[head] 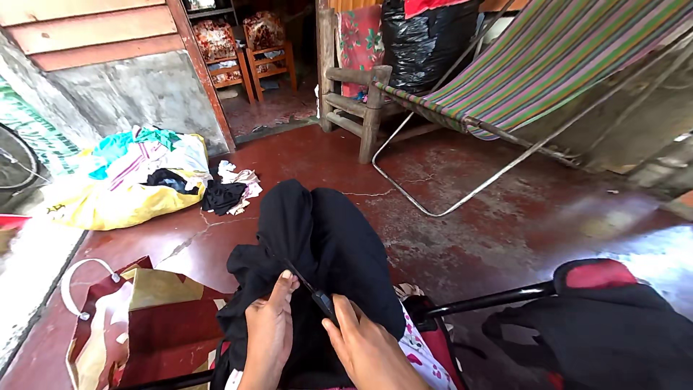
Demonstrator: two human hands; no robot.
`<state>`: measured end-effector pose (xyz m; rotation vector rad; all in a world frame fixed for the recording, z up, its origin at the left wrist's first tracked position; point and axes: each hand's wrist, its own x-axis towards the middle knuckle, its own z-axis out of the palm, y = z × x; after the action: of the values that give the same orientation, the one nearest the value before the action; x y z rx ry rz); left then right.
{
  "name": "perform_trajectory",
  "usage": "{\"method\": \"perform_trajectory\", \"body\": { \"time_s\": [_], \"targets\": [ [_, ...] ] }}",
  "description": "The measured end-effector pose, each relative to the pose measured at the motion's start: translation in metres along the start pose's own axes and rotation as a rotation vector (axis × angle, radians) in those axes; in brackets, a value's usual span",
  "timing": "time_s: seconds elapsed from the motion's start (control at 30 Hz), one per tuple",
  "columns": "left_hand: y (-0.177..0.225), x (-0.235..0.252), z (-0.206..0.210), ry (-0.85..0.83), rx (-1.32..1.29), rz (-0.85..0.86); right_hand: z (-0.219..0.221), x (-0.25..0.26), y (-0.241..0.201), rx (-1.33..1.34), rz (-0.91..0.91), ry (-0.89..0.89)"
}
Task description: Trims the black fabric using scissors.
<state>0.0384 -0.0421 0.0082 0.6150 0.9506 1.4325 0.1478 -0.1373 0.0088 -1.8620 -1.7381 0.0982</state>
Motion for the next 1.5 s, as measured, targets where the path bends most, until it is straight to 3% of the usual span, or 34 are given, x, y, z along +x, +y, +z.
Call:
{"method": "perform_trajectory", "body": {
  "time_s": [0.33, 0.8, 1.0, 1.23, 1.5],
  "targets": [
    [-0.001, 0.001, 0.0, -0.004, -0.008, 0.009, 0.003, 0.001, 0.002, -0.018, -0.018, 0.028],
    [-0.002, 0.001, -0.002, -0.005, -0.025, 0.007, 0.001, -0.003, 0.005, -0.338, -0.142, 0.168],
    [-0.001, 0.001, -0.002, -0.013, -0.044, 0.001, 0.002, -0.003, 0.006, -0.234, -0.126, 0.192],
    [-0.001, 0.001, -0.002, -0.023, -0.012, -0.002, -0.02, 0.002, -0.001, 0.178, 0.105, -0.207],
    [-0.001, 0.002, -0.003, -0.021, -0.011, -0.005, -0.018, 0.003, 0.0, 0.193, 0.114, -0.196]
  ]
}}
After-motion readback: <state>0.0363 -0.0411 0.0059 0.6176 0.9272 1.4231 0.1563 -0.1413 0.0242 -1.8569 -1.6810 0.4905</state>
